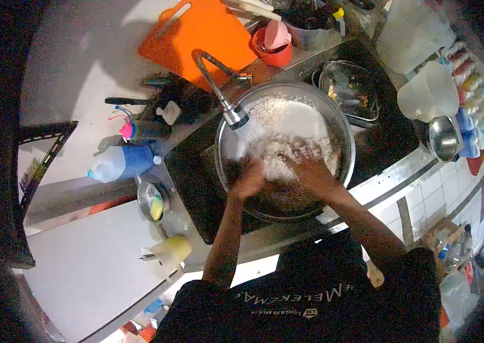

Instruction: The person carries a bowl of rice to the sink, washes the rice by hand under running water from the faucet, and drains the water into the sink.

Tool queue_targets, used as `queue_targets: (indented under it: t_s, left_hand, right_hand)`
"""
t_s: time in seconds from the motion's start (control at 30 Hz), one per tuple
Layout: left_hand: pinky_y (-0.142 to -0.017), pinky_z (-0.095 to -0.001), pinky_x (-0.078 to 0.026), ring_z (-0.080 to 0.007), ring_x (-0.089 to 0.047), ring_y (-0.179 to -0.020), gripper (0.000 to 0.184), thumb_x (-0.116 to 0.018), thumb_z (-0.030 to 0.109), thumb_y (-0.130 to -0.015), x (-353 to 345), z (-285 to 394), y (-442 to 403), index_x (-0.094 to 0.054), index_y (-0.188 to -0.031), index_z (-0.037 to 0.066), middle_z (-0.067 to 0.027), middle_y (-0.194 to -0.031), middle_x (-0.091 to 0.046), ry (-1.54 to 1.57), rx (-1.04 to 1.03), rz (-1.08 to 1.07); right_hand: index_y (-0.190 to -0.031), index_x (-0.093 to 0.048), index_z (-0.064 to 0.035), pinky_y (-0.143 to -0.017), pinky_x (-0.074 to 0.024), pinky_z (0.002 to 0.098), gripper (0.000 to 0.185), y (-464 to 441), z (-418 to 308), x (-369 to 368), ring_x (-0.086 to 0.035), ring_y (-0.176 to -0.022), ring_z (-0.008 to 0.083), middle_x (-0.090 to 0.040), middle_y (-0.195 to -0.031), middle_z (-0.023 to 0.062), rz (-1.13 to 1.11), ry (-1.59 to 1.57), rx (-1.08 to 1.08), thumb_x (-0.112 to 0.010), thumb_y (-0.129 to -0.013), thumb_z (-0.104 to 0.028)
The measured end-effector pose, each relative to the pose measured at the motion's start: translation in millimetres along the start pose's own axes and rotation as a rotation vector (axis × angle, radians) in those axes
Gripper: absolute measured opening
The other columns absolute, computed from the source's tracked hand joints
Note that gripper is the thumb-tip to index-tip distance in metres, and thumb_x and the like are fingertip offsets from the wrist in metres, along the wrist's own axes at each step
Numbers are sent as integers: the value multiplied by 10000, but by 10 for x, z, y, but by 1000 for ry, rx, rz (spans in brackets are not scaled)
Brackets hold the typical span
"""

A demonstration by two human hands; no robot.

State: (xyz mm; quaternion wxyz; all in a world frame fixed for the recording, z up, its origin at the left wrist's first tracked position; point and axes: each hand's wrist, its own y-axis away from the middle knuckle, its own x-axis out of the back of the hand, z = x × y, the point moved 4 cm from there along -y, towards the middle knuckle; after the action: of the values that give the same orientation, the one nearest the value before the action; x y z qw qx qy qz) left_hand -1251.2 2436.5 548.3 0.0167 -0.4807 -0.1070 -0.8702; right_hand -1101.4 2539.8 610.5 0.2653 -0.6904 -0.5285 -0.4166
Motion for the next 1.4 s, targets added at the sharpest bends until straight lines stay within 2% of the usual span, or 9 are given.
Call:
queue_targets:
  t_s: [0.27,0.5,0.57,0.87,0.97,1.07,1.23,1.3,1.4]
  left_hand:
    - [-995,-464,-331,-433,-359,-1206,753,-754,279,-633,-212,-441,-283,-430,-1224,-56,-278,-1259,-402,10,443,356]
    - [-919,-428,-398,-347,-521,-1055,670,-708,338,-728,471,-272,-115,-431,-1226,-14,-215,-1187,-500,597,310,176]
    - [-903,-407,-411,-333,-541,-1021,591,-649,360,-796,498,-219,-434,-454,-1202,-22,-201,-1193,-502,399,283,359]
    - [-1041,-404,-277,-339,-307,-1263,749,-698,379,-729,310,-137,-294,-384,-1306,20,-174,-1382,-325,947,207,-146]
    - [-985,-413,-342,-335,-396,-1196,673,-676,239,-723,-53,-200,-131,-391,-1290,16,-196,-1294,-411,-118,176,55]
    - [-948,-420,-385,-333,-456,-1151,635,-661,146,-719,-474,-305,-170,-395,-1280,13,-211,-1236,-468,-833,124,188]
    - [-1033,-405,-279,-346,-360,-1232,644,-599,244,-755,-417,-631,-415,-379,-1299,-22,-254,-1343,-352,-10,519,363]
    - [-958,-436,-354,-402,-439,-1119,746,-738,266,-657,66,-277,-260,-377,-1250,-7,-233,-1222,-434,143,114,87]
    - [-961,-468,-334,-385,-435,-1125,824,-743,295,-670,279,-311,-180,-318,-1302,-18,-230,-1188,-461,277,109,-18]
  right_hand:
    - [-1373,-254,-39,-1038,-281,460,635,-727,468,-197,-276,-1297,333,-228,-1424,197,-315,-142,-708,-548,-820,-143]
    - [-1245,-393,12,-1011,-340,408,638,-478,487,362,-492,-1101,372,-480,-1233,198,-221,-1014,-162,-619,-782,-365]
    - [-1350,-300,-11,-1072,-248,386,800,-740,816,248,-332,-1271,302,-328,-1377,201,-247,-184,-237,-568,-791,-516]
    - [-1358,-292,-29,-1074,-226,394,881,-460,346,13,-287,-1298,333,-294,-1391,226,-197,-668,-124,-708,-697,-435]
    - [-1380,-289,-125,-1055,-228,499,816,-184,164,-27,-266,-1304,365,-257,-1411,223,-254,185,126,-697,-698,-309]
    - [-1370,-299,-148,-1016,-280,540,664,-429,329,-109,-281,-1280,417,-241,-1406,250,-202,299,-272,-555,-757,-140]
    - [-1339,-321,-66,-1022,-313,463,584,-675,748,-334,-361,-1225,413,-323,-1345,268,-122,-250,-697,-524,-796,-139]
    - [-1312,-318,2,-1043,-303,405,713,-498,860,-607,-389,-1204,368,-321,-1346,242,-40,-68,195,-660,-755,-283]
    - [-1303,-340,3,-1054,-270,400,711,-519,479,405,-377,-1212,365,-377,-1306,242,-190,-276,106,-602,-788,-411]
